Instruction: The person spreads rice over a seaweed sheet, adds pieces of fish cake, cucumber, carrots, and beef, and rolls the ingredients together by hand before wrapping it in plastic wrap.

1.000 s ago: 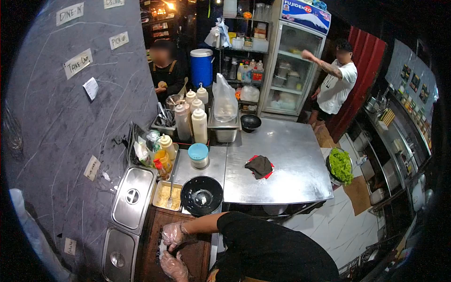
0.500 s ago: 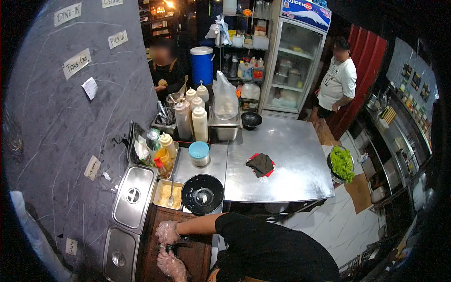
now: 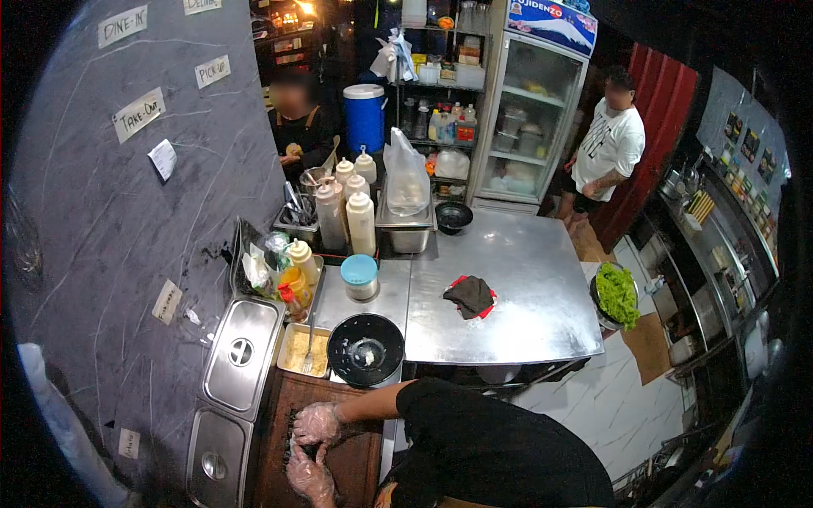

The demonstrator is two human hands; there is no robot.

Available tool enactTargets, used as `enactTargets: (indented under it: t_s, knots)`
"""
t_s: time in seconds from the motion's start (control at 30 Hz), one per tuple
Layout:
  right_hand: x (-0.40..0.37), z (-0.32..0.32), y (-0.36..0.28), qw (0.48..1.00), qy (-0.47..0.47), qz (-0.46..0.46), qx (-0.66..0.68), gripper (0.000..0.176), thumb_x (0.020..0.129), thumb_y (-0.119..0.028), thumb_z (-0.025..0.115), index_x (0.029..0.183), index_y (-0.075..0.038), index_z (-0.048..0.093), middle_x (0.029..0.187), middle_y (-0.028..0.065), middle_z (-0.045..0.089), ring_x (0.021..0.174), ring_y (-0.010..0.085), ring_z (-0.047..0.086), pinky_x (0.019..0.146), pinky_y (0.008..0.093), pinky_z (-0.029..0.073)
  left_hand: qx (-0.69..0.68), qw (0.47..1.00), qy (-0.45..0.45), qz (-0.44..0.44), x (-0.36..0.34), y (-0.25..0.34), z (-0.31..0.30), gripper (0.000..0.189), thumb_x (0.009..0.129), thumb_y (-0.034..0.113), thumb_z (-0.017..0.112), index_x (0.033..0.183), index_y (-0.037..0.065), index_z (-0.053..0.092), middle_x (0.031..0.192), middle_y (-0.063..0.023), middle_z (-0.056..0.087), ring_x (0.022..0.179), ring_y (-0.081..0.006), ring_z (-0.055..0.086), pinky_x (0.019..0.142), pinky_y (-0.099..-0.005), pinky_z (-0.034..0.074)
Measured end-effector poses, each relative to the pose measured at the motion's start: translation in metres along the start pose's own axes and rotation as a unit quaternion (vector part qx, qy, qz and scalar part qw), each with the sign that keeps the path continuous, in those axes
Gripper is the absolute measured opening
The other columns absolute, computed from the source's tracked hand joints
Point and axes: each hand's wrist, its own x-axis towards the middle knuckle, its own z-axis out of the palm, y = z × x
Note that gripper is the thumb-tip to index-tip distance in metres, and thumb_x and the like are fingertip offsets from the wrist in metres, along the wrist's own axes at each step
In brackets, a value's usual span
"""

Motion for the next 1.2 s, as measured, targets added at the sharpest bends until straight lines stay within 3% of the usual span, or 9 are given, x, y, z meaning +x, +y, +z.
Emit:
enactTargets:
  t_s: [0.17,0.43,0.57,0.6,0.63,0.73,0.8,0.93,1.2]
  knots:
    - [0.004,0.004,0.005,0.999,-0.027,0.009,-0.029,0.060,0.072,-0.056,0.072,0.100,-0.004,0.061,0.100,0.0142,0.062,0.098,0.0330,0.061,0.085,0.0451,0.049,-0.045,0.994,-0.095,-0.017,0.007,0.005,-0.026,0.068,0.085,0.057,0.061,0.124,0.002,0.052,0.090,-0.0165,0.062,0.082,-0.0345,0.059,0.071,-0.0447,0.046]
    - [0.008,-0.014,0.011,0.995,-0.083,0.035,0.045,0.056,0.074,-0.063,0.066,0.084,-0.008,0.063,0.077,0.0145,0.066,0.076,0.0358,0.067,0.064,0.0467,0.054,-0.060,0.986,-0.153,-0.033,0.008,0.000,-0.036,0.060,0.090,0.047,0.059,0.125,-0.001,0.050,0.096,-0.0237,0.061,0.089,-0.0396,0.058,0.079,-0.0478,0.046]
    - [0.010,-0.023,0.017,0.990,-0.041,-0.018,0.132,0.053,0.082,-0.061,0.060,0.090,-0.009,0.065,0.084,0.0150,0.069,0.080,0.0363,0.068,0.065,0.0480,0.054,-0.138,0.980,-0.141,-0.002,0.006,-0.018,-0.026,0.044,0.094,0.029,0.056,0.127,0.000,0.052,0.111,-0.0235,0.060,0.102,-0.0408,0.057,0.087,-0.0485,0.045]
    - [0.013,-0.015,0.022,0.986,-0.067,-0.014,0.151,0.052,0.084,-0.059,0.059,0.111,-0.015,0.059,0.093,0.0147,0.069,0.088,0.0364,0.066,0.075,0.0486,0.053,-0.140,0.987,-0.075,0.023,0.002,-0.019,-0.026,0.041,0.095,0.029,0.055,0.125,0.001,0.055,0.115,-0.0227,0.060,0.107,-0.0400,0.056,0.089,-0.0482,0.045]
    - [0.015,-0.013,0.025,0.981,-0.094,-0.016,0.171,0.059,0.086,-0.056,0.058,0.133,-0.021,0.053,0.103,0.0144,0.069,0.096,0.0364,0.064,0.084,0.0491,0.051,-0.126,0.988,-0.086,0.005,0.005,-0.013,-0.040,0.038,0.095,0.027,0.055,0.122,0.001,0.058,0.121,-0.0220,0.059,0.111,-0.0391,0.055,0.093,-0.0474,0.044]
    - [0.032,-0.043,0.021,0.955,-0.247,0.066,0.152,0.052,0.091,-0.055,0.052,0.124,-0.016,0.059,0.102,0.0173,0.068,0.095,0.0380,0.064,0.082,0.0503,0.052,-0.336,0.919,-0.083,-0.189,0.008,-0.001,-0.039,0.022,0.090,0.011,0.052,0.107,0.001,0.061,0.097,-0.0172,0.061,0.090,-0.0344,0.060,0.075,-0.0443,0.048]
    - [0.032,-0.035,0.021,0.967,-0.214,0.086,0.111,0.052,0.093,-0.057,0.045,0.102,-0.011,0.069,0.097,0.0160,0.070,0.094,0.0358,0.065,0.078,0.0498,0.052,-0.134,0.983,-0.088,-0.085,0.007,0.000,-0.040,0.030,0.092,0.019,0.054,0.115,0.001,0.057,0.109,-0.0175,0.060,0.097,-0.0350,0.058,0.083,-0.0466,0.046]
    - [0.033,-0.037,0.017,0.985,-0.164,0.052,0.028,0.037,0.094,-0.045,0.044,0.107,-0.019,0.067,0.098,0.0109,0.065,0.098,0.0292,0.062,0.084,0.0444,0.050,-0.050,0.997,0.001,-0.067,-0.004,0.010,-0.009,0.059,0.087,0.039,0.064,0.130,0.003,0.048,0.122,-0.0171,0.054,0.111,-0.0334,0.051,0.098,-0.0475,0.039]
    - [0.042,-0.034,0.015,0.970,-0.208,0.119,-0.027,0.044,0.093,-0.050,0.048,0.112,-0.012,0.063,0.107,0.0109,0.062,0.102,0.0296,0.060,0.086,0.0451,0.048,-0.003,0.996,-0.080,-0.036,0.006,-0.007,-0.005,0.065,0.085,0.049,0.062,0.132,0.006,0.048,0.111,-0.0113,0.059,0.102,-0.0271,0.056,0.084,-0.0451,0.043]
